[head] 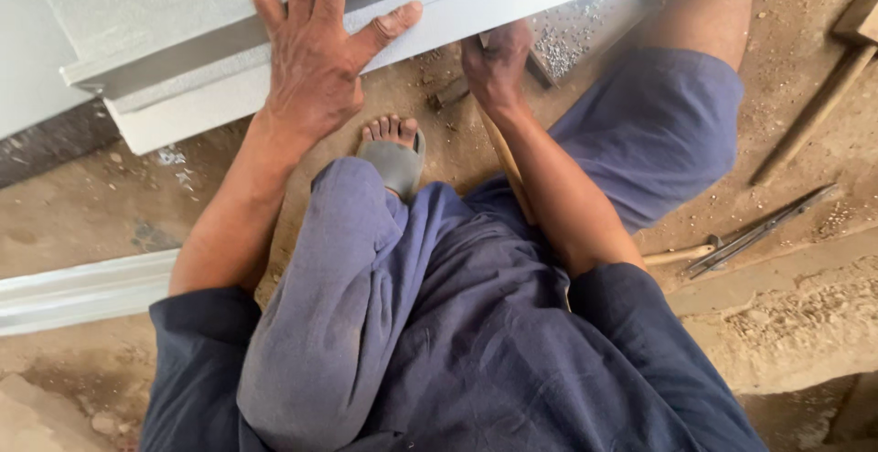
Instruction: The person sits on the ground and hammers fasteners along the edge of a white frame profile attached to a flat panel, working section by section around the frame. They reposition the panel and pick up fasteners from a tray between hammering strokes.
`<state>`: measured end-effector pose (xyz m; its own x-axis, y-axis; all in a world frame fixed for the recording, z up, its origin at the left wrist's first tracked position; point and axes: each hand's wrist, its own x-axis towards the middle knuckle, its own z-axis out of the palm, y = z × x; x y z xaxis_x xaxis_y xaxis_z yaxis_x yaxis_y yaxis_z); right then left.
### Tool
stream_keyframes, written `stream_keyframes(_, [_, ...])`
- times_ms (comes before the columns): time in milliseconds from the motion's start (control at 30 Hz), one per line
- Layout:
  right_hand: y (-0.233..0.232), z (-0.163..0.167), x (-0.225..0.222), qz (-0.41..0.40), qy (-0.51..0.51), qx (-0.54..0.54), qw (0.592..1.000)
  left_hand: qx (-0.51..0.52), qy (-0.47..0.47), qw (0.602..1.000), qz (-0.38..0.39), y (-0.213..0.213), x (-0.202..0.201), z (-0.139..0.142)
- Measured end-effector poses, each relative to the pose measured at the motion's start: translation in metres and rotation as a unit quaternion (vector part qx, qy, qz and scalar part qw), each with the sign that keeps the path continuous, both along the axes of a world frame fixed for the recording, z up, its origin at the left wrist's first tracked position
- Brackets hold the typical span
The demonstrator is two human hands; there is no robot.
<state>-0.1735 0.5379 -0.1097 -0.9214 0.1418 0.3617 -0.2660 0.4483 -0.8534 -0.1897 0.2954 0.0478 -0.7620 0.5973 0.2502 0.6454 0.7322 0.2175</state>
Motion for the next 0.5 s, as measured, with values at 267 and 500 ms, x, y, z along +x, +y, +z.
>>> stream_keyframes(267, [0.024,0.014,0.028,0.037,-0.068,-0.052,0.996,-0.019,0.022,1.000,0.010,0.001,0.003,0.000])
stream_keyframes(500, [0.058,0.035,0.113,0.180,-0.430,0.188,0.864,-0.010,0.057,0.998,0.016,0.001,0.007,-0.084])
